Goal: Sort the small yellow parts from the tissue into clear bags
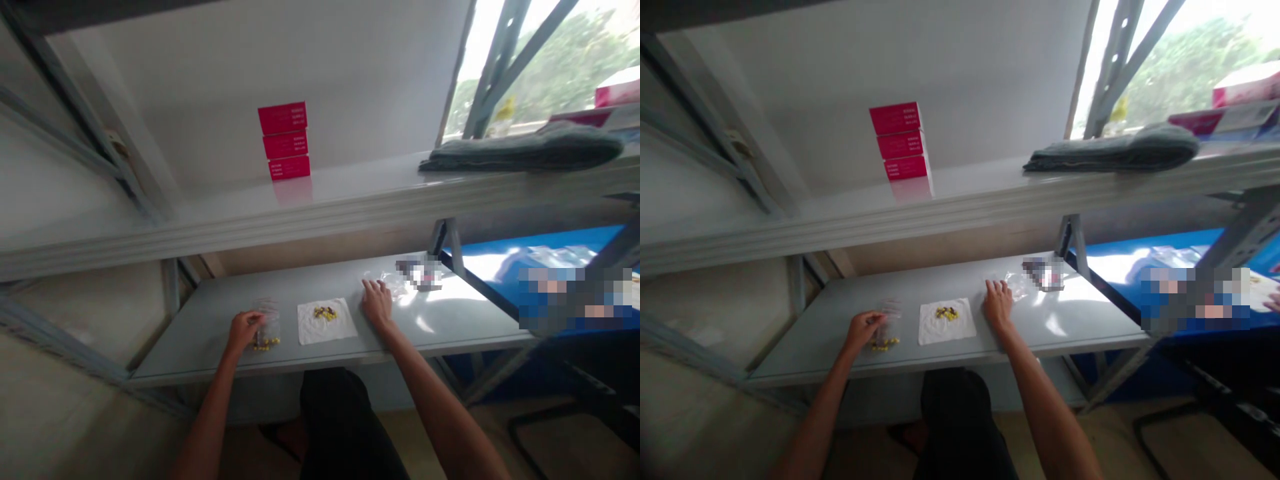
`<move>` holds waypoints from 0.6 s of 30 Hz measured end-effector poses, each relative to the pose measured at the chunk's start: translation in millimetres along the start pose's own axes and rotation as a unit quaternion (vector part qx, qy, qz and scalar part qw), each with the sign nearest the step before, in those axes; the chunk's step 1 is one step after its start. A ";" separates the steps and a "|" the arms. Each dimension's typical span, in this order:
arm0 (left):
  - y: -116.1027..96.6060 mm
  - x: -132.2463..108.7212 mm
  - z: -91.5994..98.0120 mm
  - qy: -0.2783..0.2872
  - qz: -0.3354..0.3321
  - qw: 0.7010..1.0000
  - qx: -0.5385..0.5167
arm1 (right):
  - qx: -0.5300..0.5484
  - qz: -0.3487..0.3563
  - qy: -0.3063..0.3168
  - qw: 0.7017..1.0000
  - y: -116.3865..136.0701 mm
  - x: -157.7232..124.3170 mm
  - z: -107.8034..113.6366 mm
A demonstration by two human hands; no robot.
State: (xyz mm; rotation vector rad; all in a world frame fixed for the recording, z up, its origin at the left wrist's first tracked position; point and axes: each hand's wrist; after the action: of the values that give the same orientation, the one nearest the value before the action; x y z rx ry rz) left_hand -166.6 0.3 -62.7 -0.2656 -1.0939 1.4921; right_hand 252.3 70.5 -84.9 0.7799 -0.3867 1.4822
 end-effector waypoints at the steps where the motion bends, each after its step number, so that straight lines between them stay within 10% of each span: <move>1: 1.8 1.1 0.9 -0.004 -0.017 1.000 0.020 | -0.013 0.005 0.017 1.000 -1.5 1.0 -2.6; 10: -17.4 -8.0 4.1 -0.153 -0.164 0.957 0.187 | 0.028 0.095 -0.001 0.995 6.1 -3.0 6.4; 18: -80.9 -45.2 -49.4 -0.154 -0.262 0.947 0.107 | -0.008 -0.037 0.008 0.999 5.3 -10.1 -3.2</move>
State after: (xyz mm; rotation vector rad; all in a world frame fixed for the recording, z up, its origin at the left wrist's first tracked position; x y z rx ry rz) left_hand -66.6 -28.0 -47.6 0.4002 -1.1237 1.1711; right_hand 245.6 64.8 -92.7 0.7608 -0.3541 1.4141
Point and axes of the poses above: each hand's wrist, its own x-axis towards the middle knuckle, its own z-axis out of the back of the hand, y = z × x, and after that the axes turned 12 degrees about -y, right-handed
